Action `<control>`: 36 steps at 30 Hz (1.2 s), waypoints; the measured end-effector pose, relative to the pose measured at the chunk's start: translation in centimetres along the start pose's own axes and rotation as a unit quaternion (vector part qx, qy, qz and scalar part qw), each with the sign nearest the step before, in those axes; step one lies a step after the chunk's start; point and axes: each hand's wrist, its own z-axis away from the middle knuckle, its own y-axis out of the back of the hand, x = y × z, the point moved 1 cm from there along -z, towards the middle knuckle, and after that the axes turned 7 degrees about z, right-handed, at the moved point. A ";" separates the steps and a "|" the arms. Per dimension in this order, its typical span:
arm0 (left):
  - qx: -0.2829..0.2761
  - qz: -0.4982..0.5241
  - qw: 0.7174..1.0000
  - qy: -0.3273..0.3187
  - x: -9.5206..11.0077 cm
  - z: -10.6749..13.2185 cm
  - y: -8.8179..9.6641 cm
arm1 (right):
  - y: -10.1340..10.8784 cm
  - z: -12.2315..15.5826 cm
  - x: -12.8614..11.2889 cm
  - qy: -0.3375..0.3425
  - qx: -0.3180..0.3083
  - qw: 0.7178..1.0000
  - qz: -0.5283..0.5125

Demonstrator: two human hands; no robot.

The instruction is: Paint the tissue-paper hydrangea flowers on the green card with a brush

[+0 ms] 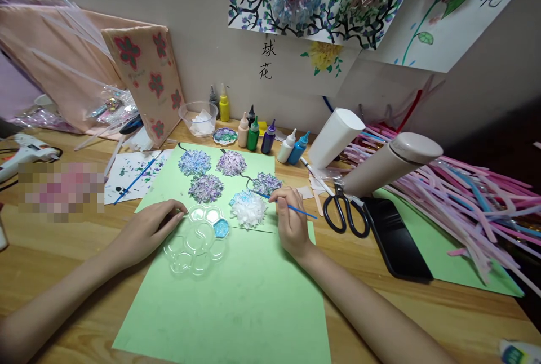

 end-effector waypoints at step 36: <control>-0.014 0.011 1.000 0.004 -0.5 0.2 -0.2 | -1.0 -8.8 -2.3 0.143 -0.089 0.986 0.000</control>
